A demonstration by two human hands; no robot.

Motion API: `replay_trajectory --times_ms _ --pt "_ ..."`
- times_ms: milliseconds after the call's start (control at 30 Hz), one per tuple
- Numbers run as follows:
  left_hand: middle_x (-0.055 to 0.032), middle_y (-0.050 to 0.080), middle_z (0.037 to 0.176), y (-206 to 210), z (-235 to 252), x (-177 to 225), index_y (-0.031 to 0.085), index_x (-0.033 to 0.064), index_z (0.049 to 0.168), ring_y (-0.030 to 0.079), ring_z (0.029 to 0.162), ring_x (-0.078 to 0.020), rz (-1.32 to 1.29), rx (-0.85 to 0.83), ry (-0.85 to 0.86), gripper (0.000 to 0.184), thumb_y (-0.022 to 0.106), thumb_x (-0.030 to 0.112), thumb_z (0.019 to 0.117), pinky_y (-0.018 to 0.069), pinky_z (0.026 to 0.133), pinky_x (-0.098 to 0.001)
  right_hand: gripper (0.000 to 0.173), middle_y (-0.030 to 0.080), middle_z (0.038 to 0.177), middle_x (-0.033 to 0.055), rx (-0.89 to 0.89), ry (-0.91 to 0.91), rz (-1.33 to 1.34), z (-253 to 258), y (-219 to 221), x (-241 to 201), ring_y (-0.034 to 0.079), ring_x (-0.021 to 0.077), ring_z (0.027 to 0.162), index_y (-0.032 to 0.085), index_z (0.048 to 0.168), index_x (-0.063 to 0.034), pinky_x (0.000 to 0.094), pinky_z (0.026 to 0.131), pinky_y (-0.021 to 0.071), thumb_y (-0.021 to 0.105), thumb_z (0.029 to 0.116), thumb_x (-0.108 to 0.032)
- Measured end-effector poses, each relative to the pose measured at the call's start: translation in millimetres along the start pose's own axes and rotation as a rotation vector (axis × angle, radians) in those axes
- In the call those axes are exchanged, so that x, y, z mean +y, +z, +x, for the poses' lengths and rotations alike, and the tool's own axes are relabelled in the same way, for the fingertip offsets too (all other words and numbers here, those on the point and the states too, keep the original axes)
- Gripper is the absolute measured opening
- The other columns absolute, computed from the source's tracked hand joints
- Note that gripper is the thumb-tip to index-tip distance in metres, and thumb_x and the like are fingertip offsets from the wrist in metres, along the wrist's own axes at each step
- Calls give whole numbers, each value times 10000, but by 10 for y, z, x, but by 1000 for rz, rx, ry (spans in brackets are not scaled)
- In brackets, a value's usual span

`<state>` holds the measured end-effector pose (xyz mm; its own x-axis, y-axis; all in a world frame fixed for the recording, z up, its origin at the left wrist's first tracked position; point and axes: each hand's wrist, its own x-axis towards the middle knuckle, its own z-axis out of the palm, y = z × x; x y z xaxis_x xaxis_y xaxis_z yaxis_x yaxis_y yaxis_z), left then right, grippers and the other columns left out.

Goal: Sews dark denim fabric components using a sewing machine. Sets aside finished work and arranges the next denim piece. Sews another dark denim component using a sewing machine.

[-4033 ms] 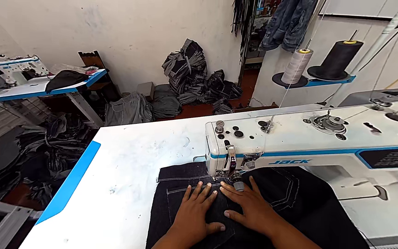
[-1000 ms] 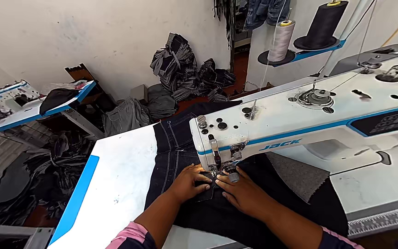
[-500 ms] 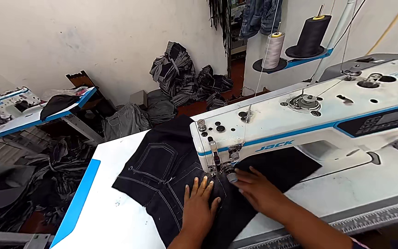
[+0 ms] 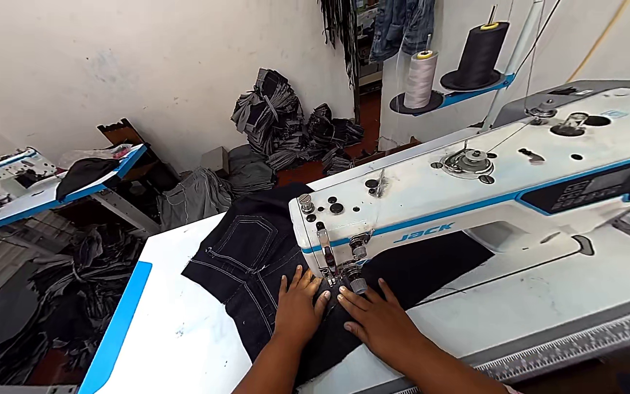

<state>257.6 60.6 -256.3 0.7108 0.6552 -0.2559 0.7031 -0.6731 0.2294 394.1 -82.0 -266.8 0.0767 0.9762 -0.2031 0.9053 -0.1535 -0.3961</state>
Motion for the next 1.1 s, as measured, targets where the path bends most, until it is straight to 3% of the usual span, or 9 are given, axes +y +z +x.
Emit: replay_trajectory --times_ms 300,433,600,667,733,800,900,1000,1100 --pt "-34 381 1647 -163 196 -17 552 151 1477 176 1588 -239 58 -62 -42 575 350 521 1085 16 1273 -552 518 360 1661 -6 44 2 50 133 -38 60 161 292 1589 422 1576 -179 665 1229 7 354 1110 -395" --pt "-57 407 1628 -358 251 -217 511 168 1505 247 1559 -297 238 -138 168 629 357 584 1060 167 1223 -597 515 361 1660 -7 47 -4 50 148 -42 89 149 290 1591 427 1573 -182 664 1230 -5 353 1110 -396" --pt "-6 352 1663 -246 326 -468 457 202 1556 109 1599 -243 148 -95 247 713 339 658 1020 -86 1241 -603 504 357 1662 -8 44 10 46 152 -40 88 141 282 1593 434 1570 -184 642 1240 -4 338 1115 -379" --pt "16 297 1687 -222 232 -372 407 224 1584 91 1602 -228 107 -93 144 685 355 630 1035 -68 1243 -610 440 466 1596 28 186 -45 75 106 35 117 236 314 1567 547 1490 -135 630 1246 58 391 1106 -280" --pt "3 227 1712 -119 32 -155 343 215 1615 64 1604 -263 46 -51 -9 649 363 559 1065 -40 1232 -653 320 713 1304 82 644 -235 75 48 276 182 550 377 1369 765 1189 -68 656 1167 320 551 952 -71" --pt "-68 140 1730 27 -183 111 237 185 1648 33 1597 -360 16 -7 -159 657 350 500 1083 -13 1190 -736 319 763 1170 68 830 -393 107 -62 397 165 650 350 1248 797 1058 -68 609 1106 430 567 842 -20" --pt "-137 -4 1734 23 -407 392 77 219 1669 -33 1570 -474 13 -127 -296 683 328 491 1096 41 1127 -817 360 755 1199 96 672 -466 261 -326 447 20 654 356 1244 800 1060 -48 520 1081 491 568 793 20" --pt "-173 16 1727 -110 -445 436 96 223 1669 26 1561 -504 84 -251 -265 692 309 537 1091 146 1128 -805 389 696 1316 141 408 -302 239 -437 277 -112 611 365 1297 755 1182 -21 516 1093 475 566 845 20" --pt "-117 69 1735 113 -465 172 178 152 1657 2 1598 -358 115 -145 -57 724 307 568 1079 13 1202 -716 442 607 1441 155 161 -177 131 -419 198 -170 507 375 1399 660 1344 -20 531 1154 392 517 934 62"
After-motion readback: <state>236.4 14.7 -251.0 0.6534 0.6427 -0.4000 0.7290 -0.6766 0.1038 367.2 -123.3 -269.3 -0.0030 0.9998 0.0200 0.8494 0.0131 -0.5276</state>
